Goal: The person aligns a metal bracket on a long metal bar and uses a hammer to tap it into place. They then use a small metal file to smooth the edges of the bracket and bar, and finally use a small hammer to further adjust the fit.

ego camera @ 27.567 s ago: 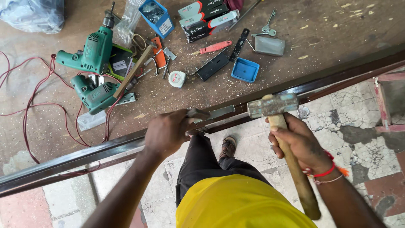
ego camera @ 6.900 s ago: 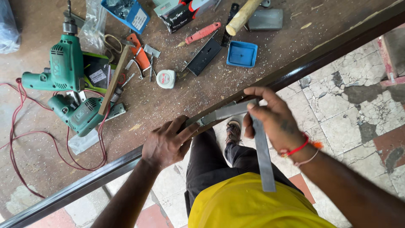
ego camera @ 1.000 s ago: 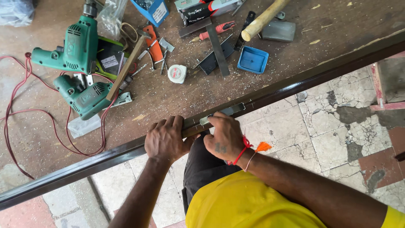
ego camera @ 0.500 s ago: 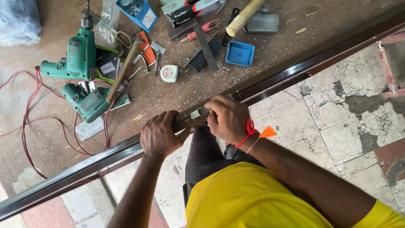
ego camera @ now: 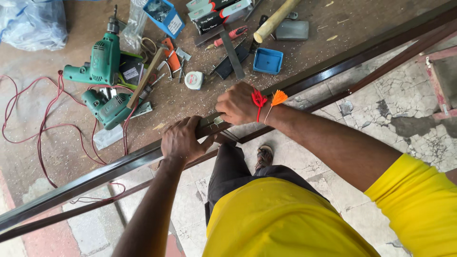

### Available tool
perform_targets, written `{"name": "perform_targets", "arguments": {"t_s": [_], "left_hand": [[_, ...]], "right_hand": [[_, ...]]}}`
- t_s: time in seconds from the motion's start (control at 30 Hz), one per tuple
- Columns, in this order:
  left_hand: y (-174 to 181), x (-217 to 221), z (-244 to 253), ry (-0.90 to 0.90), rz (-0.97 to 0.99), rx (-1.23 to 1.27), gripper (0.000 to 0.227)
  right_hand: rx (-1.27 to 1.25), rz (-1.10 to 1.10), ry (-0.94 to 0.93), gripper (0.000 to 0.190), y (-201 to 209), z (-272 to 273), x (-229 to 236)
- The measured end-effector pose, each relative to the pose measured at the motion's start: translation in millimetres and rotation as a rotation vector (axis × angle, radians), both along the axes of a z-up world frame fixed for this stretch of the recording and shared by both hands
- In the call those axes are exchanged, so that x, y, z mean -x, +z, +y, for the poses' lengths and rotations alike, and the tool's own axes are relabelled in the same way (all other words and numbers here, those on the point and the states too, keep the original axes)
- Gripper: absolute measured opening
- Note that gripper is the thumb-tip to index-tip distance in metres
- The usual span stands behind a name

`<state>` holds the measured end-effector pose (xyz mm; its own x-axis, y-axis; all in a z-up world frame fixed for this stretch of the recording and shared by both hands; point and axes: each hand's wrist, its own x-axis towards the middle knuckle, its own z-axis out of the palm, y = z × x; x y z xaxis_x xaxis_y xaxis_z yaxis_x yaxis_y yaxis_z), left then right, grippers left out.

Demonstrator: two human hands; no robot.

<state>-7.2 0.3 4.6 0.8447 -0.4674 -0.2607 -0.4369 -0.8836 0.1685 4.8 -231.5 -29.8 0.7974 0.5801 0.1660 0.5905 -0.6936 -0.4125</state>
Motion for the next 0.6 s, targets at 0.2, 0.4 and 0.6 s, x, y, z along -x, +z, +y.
{"name": "perform_targets", "arguments": {"t_s": [0.2,0.4,0.6], "left_hand": [[-8,9,-9,-0.233,-0.226,0.414,0.045],[-7,16,-18,-0.19,-0.258,0.446,0.032],[-14,14,-16,-0.173,-0.239,0.436,0.03]], "right_hand": [[-0.184,0.044,-0.118,0.016,0,-11,12],[-0.428,0.131,-0.201,0.023,-9,-22,28],[-0.495,0.139,-0.191,0.021,-8,-25,25]]}}
